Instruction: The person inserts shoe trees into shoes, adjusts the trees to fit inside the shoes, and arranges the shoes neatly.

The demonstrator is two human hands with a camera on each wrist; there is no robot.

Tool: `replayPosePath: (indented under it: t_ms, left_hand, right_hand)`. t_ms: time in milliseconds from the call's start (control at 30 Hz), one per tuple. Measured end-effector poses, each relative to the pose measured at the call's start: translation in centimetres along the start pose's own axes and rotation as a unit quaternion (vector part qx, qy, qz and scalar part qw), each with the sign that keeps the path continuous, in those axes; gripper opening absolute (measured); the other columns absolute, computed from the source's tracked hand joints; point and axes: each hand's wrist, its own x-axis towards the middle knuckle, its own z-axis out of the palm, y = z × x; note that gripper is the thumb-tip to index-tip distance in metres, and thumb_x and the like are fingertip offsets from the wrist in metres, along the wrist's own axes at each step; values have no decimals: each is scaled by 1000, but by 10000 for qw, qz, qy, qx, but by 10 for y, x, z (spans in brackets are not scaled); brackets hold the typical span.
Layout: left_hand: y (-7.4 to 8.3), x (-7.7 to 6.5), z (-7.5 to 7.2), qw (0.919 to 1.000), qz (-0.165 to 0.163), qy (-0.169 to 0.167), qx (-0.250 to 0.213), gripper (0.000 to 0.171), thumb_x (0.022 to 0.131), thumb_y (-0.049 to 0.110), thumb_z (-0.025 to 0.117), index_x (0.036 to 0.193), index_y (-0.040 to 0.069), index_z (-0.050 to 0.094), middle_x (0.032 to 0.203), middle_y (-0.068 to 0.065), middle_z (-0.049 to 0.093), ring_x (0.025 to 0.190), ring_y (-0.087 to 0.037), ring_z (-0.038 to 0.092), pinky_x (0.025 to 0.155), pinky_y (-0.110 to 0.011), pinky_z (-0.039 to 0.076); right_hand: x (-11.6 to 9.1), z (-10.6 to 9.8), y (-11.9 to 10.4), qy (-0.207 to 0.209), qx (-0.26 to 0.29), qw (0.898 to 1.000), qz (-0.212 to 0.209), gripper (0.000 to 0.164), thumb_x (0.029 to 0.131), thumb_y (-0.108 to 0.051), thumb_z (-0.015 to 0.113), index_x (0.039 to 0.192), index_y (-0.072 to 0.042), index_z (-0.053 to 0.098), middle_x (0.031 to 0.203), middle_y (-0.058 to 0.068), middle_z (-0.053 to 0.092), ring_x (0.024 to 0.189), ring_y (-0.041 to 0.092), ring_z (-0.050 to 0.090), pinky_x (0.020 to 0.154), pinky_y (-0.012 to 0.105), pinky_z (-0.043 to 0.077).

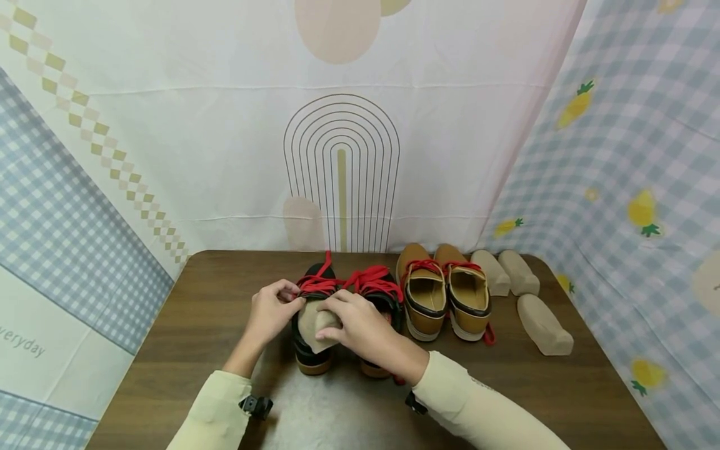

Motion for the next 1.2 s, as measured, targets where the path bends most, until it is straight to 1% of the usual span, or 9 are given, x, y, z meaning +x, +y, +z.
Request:
replayPosePath:
  t_ms: [233,467,667,900,1033,1200]
  left_hand:
    - [1,-1,0,10000,34,-31,42,11,83,15,83,91,11,75,82,-3,72,77,-14,66,69,-26,52]
    - [1,-1,0,10000,22,-33,38,12,83,15,83,91,10,75,81,-4,72,75,-14,66,69,-26,51]
    - [1,-1,-1,10000,45,-1,57,12,83,15,84,91,10,75,81,-4,73,75,-15,67,69,-26,52]
    - [1,0,-1,10000,33,-18,83,13,83,16,83,91,10,75,81,-5,73,74,-14,67,68,-26,52]
    - [0,0,-1,9999,33,-41,87,13,84,17,83,92,11,76,81,-4,73,75,-14,67,69,-26,52]
    - [-1,0,0,9999,43,-61,99,12,84,17,83,92,11,76,83,-4,74,77,-14,67,69,-27,53]
  right_hand:
    - [2,6,0,64,-99,9999,81,45,87,-45,79,122,-17,72,116,3,69,102,17,69,84,37,59]
    - [5,11,0,63,-178,9996,189,43,89,-45,78,121,-18,72,114,3,69,99,17,68,81,35,58]
    - [11,15,-1,62,-301,9992,264,43,90,-48,75,121,-18,72,114,3,69,100,18,69,83,35,59]
    - [16,22,-1,262,-423,9980,377,46,88,-50,76,120,-16,73,114,4,69,100,20,70,85,39,59]
    - [19,27,0,354,-467,9971,481,47,88,-51,76,120,-16,74,112,4,68,96,21,71,83,39,59]
    - [21,31,1,445,-617,9959,482,47,88,-52,76,119,-17,74,109,3,68,92,21,71,81,38,59]
